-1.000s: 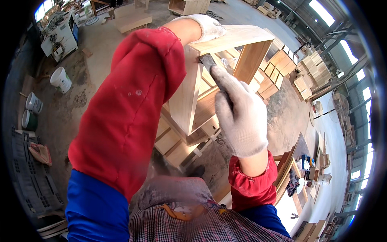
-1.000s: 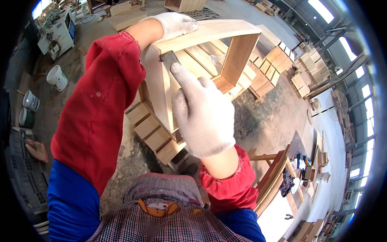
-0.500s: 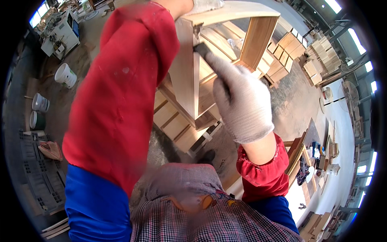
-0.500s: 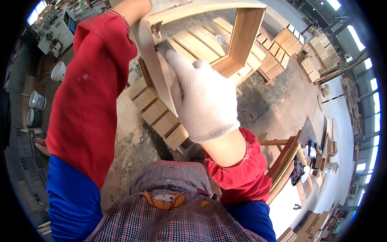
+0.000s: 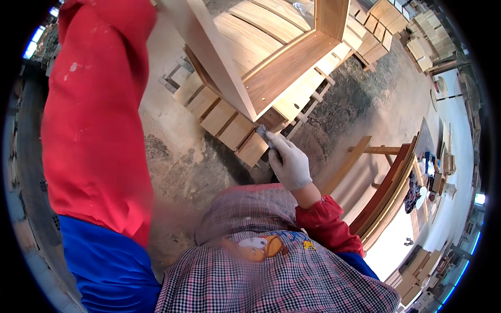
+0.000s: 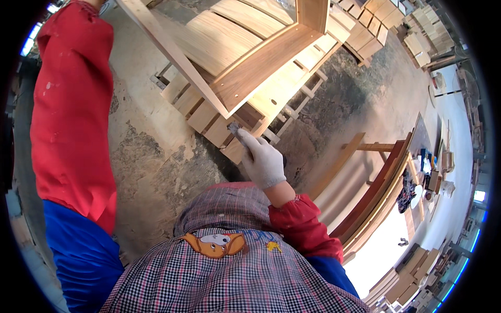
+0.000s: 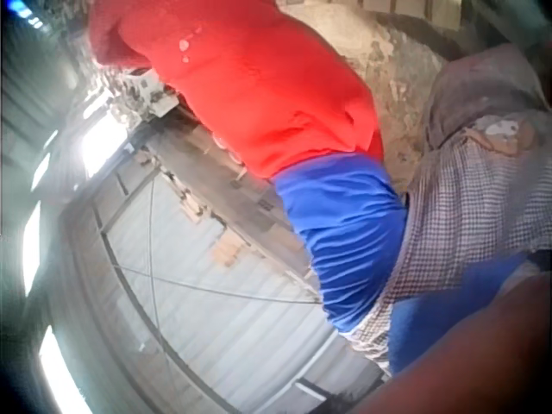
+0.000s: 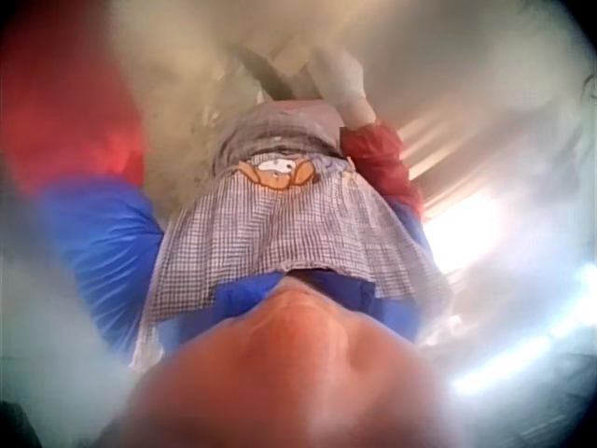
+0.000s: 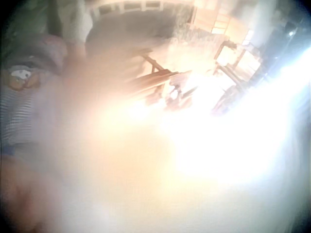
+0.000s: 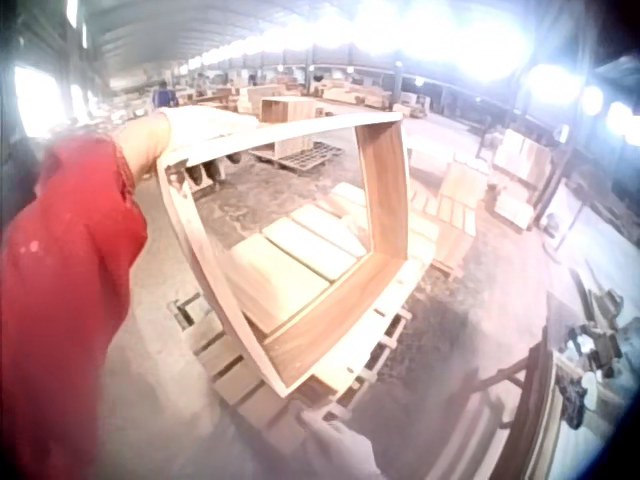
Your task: The person applies a dark filler paste to the seams of wooden box structures using a small handheld spreader.
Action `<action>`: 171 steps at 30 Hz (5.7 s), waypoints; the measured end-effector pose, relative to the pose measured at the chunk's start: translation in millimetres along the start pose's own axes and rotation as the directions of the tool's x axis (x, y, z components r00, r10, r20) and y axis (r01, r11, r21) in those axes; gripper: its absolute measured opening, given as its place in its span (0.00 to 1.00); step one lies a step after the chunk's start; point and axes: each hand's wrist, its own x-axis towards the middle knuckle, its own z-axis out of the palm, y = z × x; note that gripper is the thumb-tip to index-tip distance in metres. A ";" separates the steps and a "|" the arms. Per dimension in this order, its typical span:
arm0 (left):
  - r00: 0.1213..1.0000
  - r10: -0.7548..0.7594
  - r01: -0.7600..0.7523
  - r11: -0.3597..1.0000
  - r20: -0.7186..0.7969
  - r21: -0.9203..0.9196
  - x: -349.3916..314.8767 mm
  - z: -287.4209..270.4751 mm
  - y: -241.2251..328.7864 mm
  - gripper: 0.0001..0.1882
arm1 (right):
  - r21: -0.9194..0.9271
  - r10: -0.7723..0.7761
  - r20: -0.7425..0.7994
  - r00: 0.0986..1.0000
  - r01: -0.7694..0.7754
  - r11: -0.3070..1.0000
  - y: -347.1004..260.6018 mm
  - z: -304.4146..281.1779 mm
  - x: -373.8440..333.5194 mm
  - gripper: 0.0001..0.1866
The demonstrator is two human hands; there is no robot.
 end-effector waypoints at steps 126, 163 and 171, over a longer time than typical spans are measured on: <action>0.925 0.340 -0.248 0.196 -0.172 -0.949 -29.8 161.1 91.4 0.18 | 0.783 0.456 -0.250 0.854 -0.099 0.615 -56.4 -195.3 -20.4 0.28; 0.878 0.403 -0.398 0.319 -0.257 -0.860 -32.3 167.6 92.6 0.25 | -0.114 0.081 -0.135 0.988 -0.097 0.989 -116.1 -210.7 -7.2 0.26; 0.879 0.313 -0.460 0.364 -0.359 -0.810 -6.6 170.1 72.4 0.27 | -0.289 0.182 -0.071 0.981 -0.194 0.937 -124.9 -207.1 3.7 0.25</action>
